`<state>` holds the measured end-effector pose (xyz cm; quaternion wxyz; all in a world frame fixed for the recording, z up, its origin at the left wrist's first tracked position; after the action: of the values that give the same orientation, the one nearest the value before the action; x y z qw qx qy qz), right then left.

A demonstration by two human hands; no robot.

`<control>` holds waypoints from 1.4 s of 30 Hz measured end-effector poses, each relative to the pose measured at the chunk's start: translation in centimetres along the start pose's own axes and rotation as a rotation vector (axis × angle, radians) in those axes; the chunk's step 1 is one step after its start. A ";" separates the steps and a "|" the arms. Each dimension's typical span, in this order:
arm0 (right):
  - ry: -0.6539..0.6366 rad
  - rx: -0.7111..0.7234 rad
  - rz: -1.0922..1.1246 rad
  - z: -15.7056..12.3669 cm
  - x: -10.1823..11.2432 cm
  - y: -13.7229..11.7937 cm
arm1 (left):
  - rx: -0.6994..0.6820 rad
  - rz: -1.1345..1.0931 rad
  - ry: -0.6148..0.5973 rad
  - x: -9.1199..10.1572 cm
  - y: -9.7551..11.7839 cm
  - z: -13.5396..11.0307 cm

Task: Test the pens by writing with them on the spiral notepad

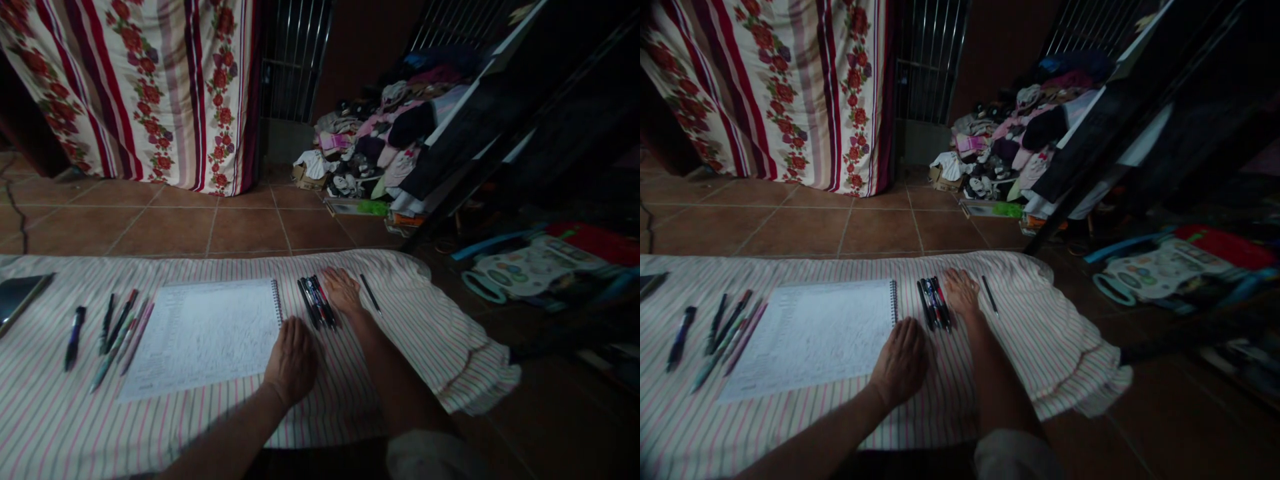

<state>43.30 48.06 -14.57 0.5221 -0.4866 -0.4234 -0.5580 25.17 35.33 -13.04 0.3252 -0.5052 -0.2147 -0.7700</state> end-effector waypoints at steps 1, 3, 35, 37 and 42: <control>-0.013 -0.019 0.003 0.2 -0.1 0.2 | 0.001 -0.008 -0.003 -0.1 0.0 0.0; -0.028 -0.047 0.009 0.7 -0.2 0.5 | 0.007 -0.021 0.000 -0.3 -0.1 -0.1; 0.012 -0.170 0.198 0.5 -0.5 4.0 | -0.052 0.165 0.129 1.6 -0.2 -0.9; 0.102 -0.160 0.292 0.4 1.6 3.2 | -0.067 0.177 0.165 2.3 -0.3 -1.1; 0.247 -0.211 0.422 -2.3 6.9 -1.5 | -0.100 0.097 0.252 3.9 -0.4 -2.3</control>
<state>41.69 44.81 -8.09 0.6212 -0.5439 -0.1851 -0.5330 22.38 32.97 -10.33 0.3609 -0.4297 -0.1091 -0.8205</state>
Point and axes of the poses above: each hand's wrist, its own z-axis towards the middle knuckle, its own x-axis out of the back of the hand, y = z × x, the point moved 6 cm from there along z, towards the middle knuckle
